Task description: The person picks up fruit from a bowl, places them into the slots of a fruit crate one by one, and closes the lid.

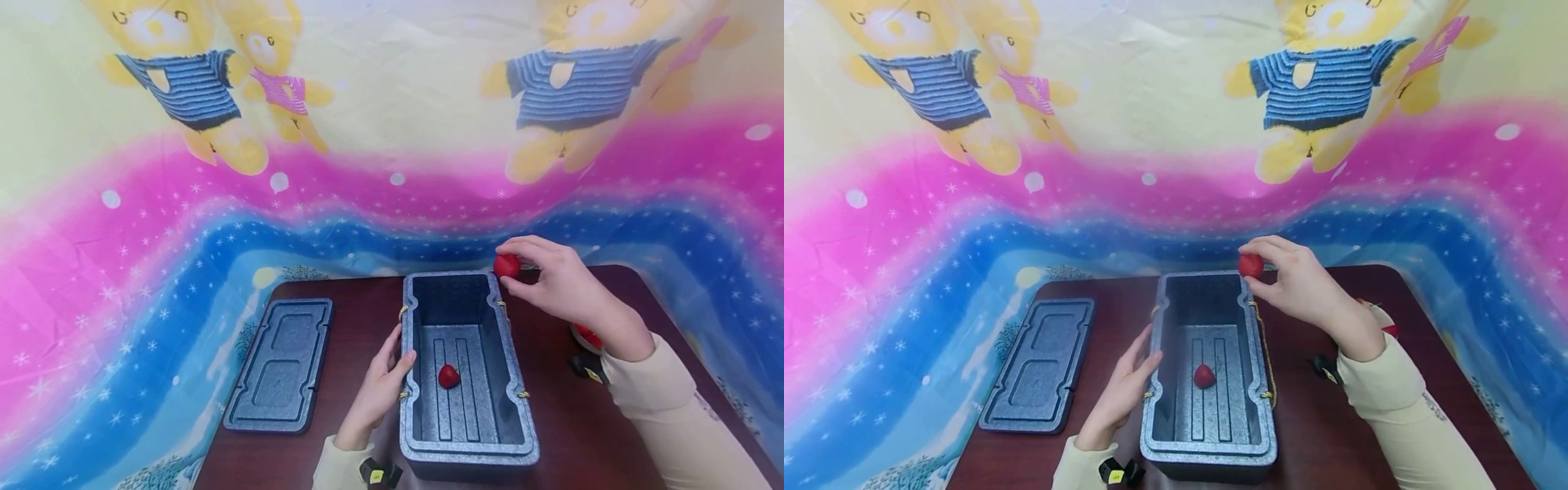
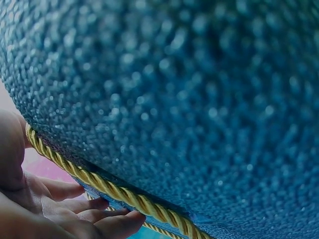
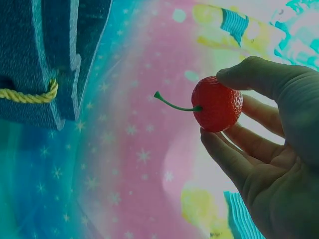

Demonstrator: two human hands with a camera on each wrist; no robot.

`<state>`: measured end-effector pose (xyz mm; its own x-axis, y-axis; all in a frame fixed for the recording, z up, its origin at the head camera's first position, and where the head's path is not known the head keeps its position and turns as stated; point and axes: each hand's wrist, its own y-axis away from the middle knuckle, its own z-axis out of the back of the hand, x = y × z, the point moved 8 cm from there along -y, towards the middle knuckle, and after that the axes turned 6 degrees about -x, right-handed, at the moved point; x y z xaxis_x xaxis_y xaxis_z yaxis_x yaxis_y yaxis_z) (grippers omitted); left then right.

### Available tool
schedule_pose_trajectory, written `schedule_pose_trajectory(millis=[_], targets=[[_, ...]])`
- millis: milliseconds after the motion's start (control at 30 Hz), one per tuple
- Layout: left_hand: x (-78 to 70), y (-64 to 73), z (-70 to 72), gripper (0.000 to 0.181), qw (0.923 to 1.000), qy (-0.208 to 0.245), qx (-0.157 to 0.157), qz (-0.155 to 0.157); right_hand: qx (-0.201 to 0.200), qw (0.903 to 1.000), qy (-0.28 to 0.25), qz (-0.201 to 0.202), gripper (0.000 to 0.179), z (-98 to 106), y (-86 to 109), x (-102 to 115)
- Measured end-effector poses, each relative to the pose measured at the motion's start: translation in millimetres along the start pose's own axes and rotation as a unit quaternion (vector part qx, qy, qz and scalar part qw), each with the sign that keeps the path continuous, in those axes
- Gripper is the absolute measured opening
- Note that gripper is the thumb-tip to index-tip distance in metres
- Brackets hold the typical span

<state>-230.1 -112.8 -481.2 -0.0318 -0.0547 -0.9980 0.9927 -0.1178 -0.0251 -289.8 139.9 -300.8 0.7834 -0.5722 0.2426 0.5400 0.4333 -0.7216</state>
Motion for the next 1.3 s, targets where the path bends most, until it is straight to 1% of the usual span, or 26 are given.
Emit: schedule_pose_trajectory(millis=[433, 700, 967, 1100, 1300], targets=[[2.1, 2.2, -0.2, 0.066, 1.0000, -0.001, -0.004, 0.001, 0.041, 0.9989, -0.024, -0.002, 0.056, -26, -0.9, 7], [2.1, 2.6, -0.3, 0.067, 1.0000, -0.003, -0.008, -0.001, 0.070, 0.9970, -0.030, -0.012, 0.055, -39, 1.1, 10], [1.9, 2.4, -0.1, 0.067, 1.0000, -0.003, -0.009, 0.000, 0.098, 0.9939, -0.040, -0.030, 0.050, -48, 2.3, 15], [1.5, 2.3, 0.0, 0.067, 0.9999, -0.003, -0.010, -0.002, 0.110, 0.9924, -0.041, -0.037, 0.053, -52, 2.9, 15], [0.5, 1.4, 0.2, 0.067, 0.9999, -0.004, -0.011, -0.005, 0.114, 0.9922, -0.041, -0.031, 0.053, -56, 1.9, 18]])
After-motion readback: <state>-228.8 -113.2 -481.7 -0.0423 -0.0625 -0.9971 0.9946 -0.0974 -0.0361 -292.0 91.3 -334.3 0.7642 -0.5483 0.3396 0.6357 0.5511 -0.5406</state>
